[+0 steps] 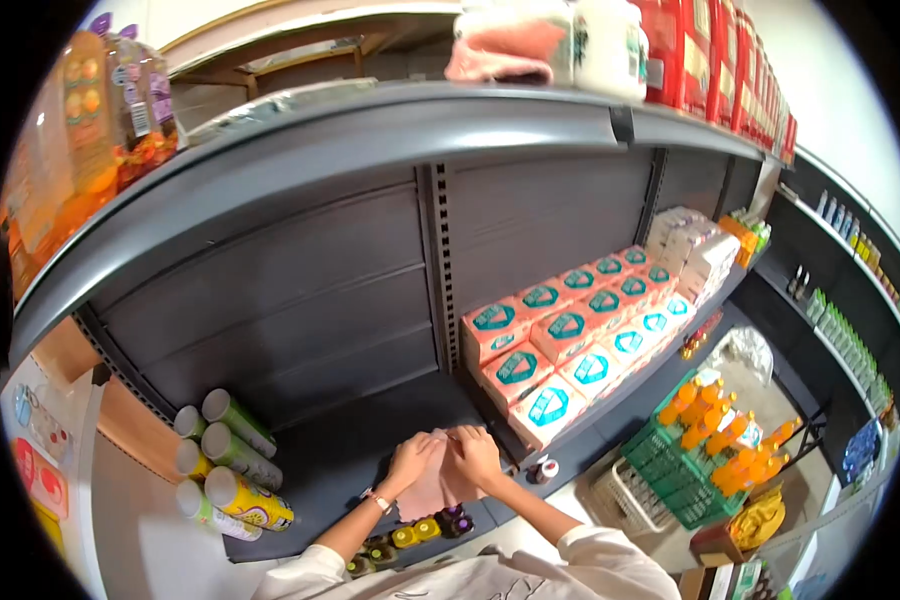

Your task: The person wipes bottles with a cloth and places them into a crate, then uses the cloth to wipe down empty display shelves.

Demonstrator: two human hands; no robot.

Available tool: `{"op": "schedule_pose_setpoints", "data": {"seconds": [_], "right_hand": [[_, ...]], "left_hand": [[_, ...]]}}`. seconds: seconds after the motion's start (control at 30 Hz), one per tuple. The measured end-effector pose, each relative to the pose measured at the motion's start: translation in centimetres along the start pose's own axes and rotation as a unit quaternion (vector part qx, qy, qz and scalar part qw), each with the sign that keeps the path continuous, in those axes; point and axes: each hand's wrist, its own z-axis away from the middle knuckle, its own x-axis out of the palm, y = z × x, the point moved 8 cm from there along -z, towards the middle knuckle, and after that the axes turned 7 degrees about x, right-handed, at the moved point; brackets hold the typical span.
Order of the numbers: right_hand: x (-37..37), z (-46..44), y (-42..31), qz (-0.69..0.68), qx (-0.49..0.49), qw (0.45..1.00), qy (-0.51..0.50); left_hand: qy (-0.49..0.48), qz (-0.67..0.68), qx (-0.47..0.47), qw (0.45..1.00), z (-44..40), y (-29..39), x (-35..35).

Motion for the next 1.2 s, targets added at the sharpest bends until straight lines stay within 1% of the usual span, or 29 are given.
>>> {"op": "schedule_pose_setpoints", "data": {"seconds": [0.03, 0.07, 0.13, 0.17, 0.2, 0.27, 0.3, 0.33, 0.37, 0.4, 0.43, 0.47, 0.5, 0.53, 0.57, 0.6, 0.63, 0.67, 0.7, 0.73, 0.8, 0.83, 0.87, 0.93, 1.03, 1.07, 1.2], "right_hand": [[-2.1, -0.5, -1.3, -0.018, 0.005, 0.998, 0.065], [-3.6, -1.0, -2.4, -0.041, 0.012, 0.997, 0.069], [-4.8, -1.8, -5.0, -0.098, -0.038, 0.993, 0.055], [-3.4, -2.3, -4.7, -0.212, -0.053, 0.976, 0.021], [-3.5, -2.7, -6.0, -0.375, 0.03, 0.925, -0.044], [-4.6, -4.8, -5.6, -0.359, 0.034, 0.924, -0.13], [-5.7, -6.0, -5.3, -0.328, 0.039, 0.936, -0.124], [-6.6, -7.3, -5.3, -0.298, 0.045, 0.946, -0.119], [-9.5, -8.6, -6.7, -0.279, 0.036, 0.958, -0.057], [-12.6, -10.4, -8.0, -0.239, -0.02, 0.971, 0.02], [-16.2, -12.4, -10.3, -0.172, -0.126, 0.97, 0.115], [-19.5, -13.7, -13.0, -0.09, -0.241, 0.942, 0.215], [-21.9, -14.8, -15.9, -0.018, -0.34, 0.891, 0.301], [-23.9, -15.4, -18.8, 0.069, -0.356, 0.865, 0.347], [-25.0, -16.4, -21.3, 0.113, -0.423, 0.795, 0.419], [-25.3, -18.6, -22.4, 0.142, -0.464, 0.754, 0.444], [-25.4, -20.2, -23.9, 0.207, -0.46, 0.71, 0.491], [-24.6, -23.7, -23.9, 0.293, -0.403, 0.737, 0.456], [-23.9, -27.2, -23.0, 0.323, -0.32, 0.794, 0.402], [-23.8, -30.0, -22.2, 0.323, -0.268, 0.843, 0.336], [-22.5, -30.7, -22.2, 0.362, -0.232, 0.842, 0.326], [-21.4, -31.3, -21.3, 0.342, -0.227, 0.852, 0.324], [-20.6, -31.1, -21.0, 0.354, -0.249, 0.818, 0.378], [-20.0, -30.6, -19.6, 0.319, -0.252, 0.817, 0.409], [-17.8, -28.2, -17.8, 0.318, -0.254, 0.824, 0.395], [-16.7, -27.5, -16.8, 0.315, -0.26, 0.833, 0.372], [-11.0, -25.0, -12.0, 0.312, -0.281, 0.86, 0.291]], "left_hand": [[0.041, 0.051, -0.025, 0.998, -0.8, -0.2, -0.6], [0.065, 0.105, -0.049, 0.991, -1.6, 0.1, -1.5], [0.104, 0.214, -0.1, 0.966, -2.6, 1.5, -3.2], [0.116, 0.352, -0.105, 0.923, -2.8, 2.4, -2.9], [0.138, 0.479, -0.142, 0.855, -2.6, 6.1, -4.4], [0.045, 0.654, -0.168, 0.736, -2.1, 6.0, -3.9], [0.002, 0.718, -0.089, 0.69, -2.2, 6.2, -4.5], [0.035, 0.685, -0.121, 0.718, -1.0, 7.8, -7.0], [0.077, 0.592, -0.117, 0.793, 0.4, 7.4, -8.5], [0.117, 0.49, -0.111, 0.857, 1.4, 6.8, -10.0], [0.168, 0.431, -0.107, 0.88, 2.9, 5.3, -10.5], [0.218, 0.369, -0.104, 0.898, 5.0, 3.8, -10.7], [0.251, 0.342, -0.112, 0.898, 6.9, 3.0, -11.2], [0.297, 0.36, -0.13, 0.875, 9.0, 1.8, -11.2], [0.326, 0.339, -0.14, 0.871, 10.8, 0.4, -11.0], [0.354, 0.315, -0.152, 0.867, 12.5, -1.2, -10.6], [0.384, 0.304, -0.131, 0.862, 13.7, -2.1, -10.1], [0.41, 0.291, -0.112, 0.857, 14.8, -2.8, -9.6], [0.405, 0.283, -0.115, 0.862, 15.8, -3.3, -9.2], [0.398, 0.255, -0.133, 0.871, 17.2, -4.7, -8.5], [0.343, 0.149, -0.117, 0.92, 17.8, -3.8, -8.7], [0.32, 0.13, -0.104, 0.933, 17.8, -3.7, -8.6], [0.298, 0.1, -0.085, 0.946, 17.7, -3.4, -8.7], [0.303, 0.063, -0.092, 0.946, 18.0, -3.5, -9.1], [0.319, 0.071, -0.091, 0.941, 18.6, -3.7, -9.7], [0.323, 0.083, -0.093, 0.938, 18.6, -3.8, -9.7], [0.338, 0.051, -0.1, 0.935, 18.9, -4.2, -9.3]]}}
